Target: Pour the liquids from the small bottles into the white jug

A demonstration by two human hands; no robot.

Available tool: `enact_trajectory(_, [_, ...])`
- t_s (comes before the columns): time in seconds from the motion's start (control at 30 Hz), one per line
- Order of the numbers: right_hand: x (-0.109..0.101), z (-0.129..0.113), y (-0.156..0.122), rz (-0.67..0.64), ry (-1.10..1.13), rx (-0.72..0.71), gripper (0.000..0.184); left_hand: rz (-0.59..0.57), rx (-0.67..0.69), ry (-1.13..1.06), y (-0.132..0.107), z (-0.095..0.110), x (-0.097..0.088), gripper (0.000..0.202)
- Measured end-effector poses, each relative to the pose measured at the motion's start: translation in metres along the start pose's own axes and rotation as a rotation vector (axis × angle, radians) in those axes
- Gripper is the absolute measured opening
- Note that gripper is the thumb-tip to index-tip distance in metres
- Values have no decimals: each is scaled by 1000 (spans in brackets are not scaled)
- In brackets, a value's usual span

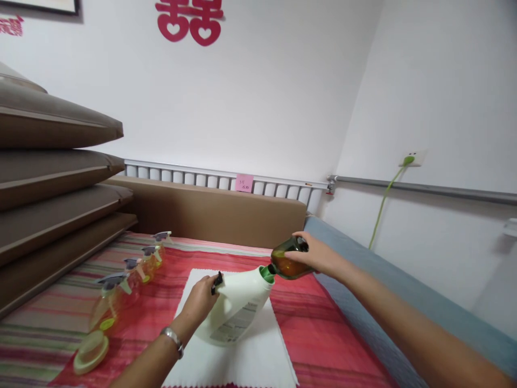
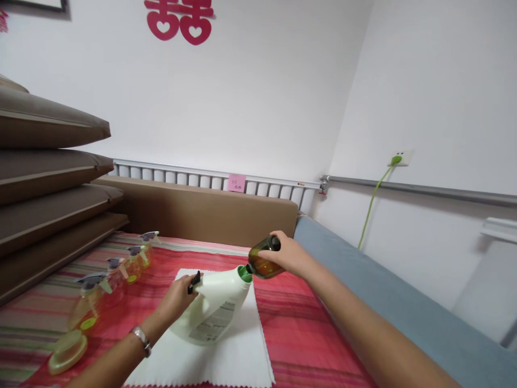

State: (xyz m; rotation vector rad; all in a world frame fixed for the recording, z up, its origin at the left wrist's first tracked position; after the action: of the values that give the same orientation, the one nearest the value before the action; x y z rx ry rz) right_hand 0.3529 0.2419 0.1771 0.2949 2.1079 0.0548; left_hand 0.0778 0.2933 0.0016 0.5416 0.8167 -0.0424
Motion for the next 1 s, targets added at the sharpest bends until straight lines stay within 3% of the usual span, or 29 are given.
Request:
enact_trajectory(0.13, [7,-35,-1,-3,-189,-167,69,12,-5,-25,-2,-6,-1,46])
enact_trajectory(0.37, [39,-104,-18,-50,-483,-442,74,43,-40,-77,-11,-21,-5,47])
enact_trajectory(0.63, [73,-166,-48,-109,-624,-748,63,80,-124,-178,-21,-51,-11,50])
enact_trajectory(0.83, [83,-188,-46,-134,-556,-742,66,90,-212,-237,-32,-79,-15,40])
enact_trajectory(1.0, [77,-177,-23,-141,-416,-622,69,103,-232,-283,-37,-85,-16,39])
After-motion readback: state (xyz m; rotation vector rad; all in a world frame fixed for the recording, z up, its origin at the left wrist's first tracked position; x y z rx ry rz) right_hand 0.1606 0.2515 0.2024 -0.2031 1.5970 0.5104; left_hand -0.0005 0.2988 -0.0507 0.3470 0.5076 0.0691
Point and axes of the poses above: each hand's wrist, its own y-axis towards the middle knuckle, its own x-axis out of the palm, z = x × y, the point moved 10 cm from there along y, towards the middle knuckle, and after that the axes turned 6 degrees about x, right-handed, at the moved point
